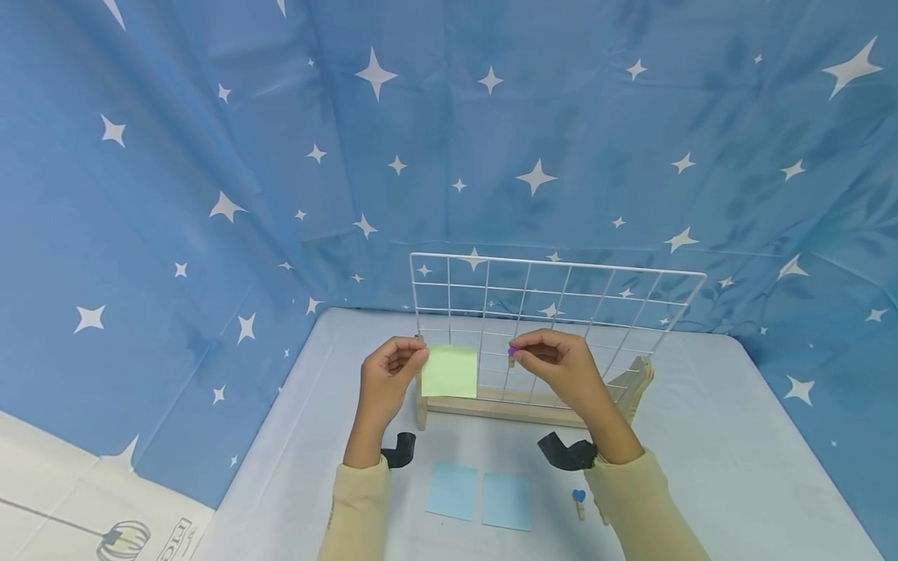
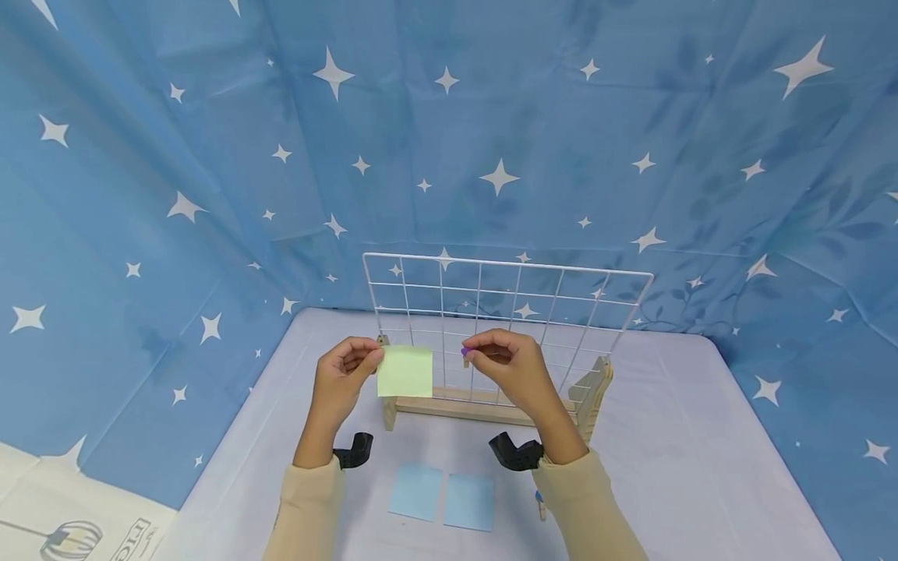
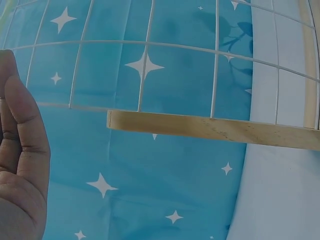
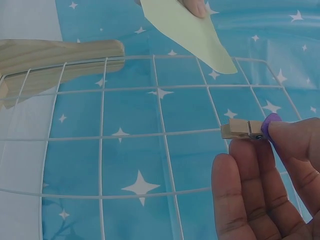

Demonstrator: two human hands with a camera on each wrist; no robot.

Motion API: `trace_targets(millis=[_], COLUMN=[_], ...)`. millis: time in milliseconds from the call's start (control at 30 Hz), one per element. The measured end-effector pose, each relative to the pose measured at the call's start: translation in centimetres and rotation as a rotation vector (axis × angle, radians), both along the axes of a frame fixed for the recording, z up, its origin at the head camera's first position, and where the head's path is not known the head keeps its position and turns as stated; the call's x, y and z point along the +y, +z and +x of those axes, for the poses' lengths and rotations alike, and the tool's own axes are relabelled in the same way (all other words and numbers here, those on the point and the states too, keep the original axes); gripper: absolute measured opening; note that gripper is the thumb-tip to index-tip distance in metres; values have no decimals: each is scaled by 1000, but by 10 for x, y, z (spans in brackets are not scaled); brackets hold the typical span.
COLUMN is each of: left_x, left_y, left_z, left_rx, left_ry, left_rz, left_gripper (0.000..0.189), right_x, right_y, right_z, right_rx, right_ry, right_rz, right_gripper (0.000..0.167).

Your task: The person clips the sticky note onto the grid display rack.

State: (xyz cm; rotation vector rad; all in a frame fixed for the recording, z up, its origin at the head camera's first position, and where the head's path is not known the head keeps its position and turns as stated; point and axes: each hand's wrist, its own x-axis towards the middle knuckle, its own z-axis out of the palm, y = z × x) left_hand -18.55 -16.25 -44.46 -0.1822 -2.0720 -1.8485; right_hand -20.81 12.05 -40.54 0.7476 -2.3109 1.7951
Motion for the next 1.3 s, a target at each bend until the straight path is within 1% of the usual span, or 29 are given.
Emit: trace_targets(millis=[233, 367, 467, 667, 900, 1133, 1300], left_x=[1, 1, 1, 1, 3, 4, 5], left_y=[4, 6, 8, 11, 16, 19, 21], left_z=[-1, -4, -6, -9, -12, -15, -17], left_rx=[19, 37, 38, 41, 60, 68, 72], left_ry=[-14, -11, -6, -7, -11, -12, -23], left_rz=[-7, -27, -34, -31, -27, -24, -26], left_gripper=[13, 13, 13, 14, 14, 14, 14], right_x=[-1, -2, -2, -4, -5, -7, -8], right_y=[2, 3, 4, 6, 9, 13, 14], right_z=[-1, -2, -2, -3, -5, -6, -7], right_rx=[-19, -12, -6, -18, 5, -4, -14], right_ry=[-4, -5, -5, -15, -45, -52, -53], right_rz=[2, -1, -2, 3, 16, 33, 32], right_gripper=[12, 12, 12, 12, 13, 17, 15])
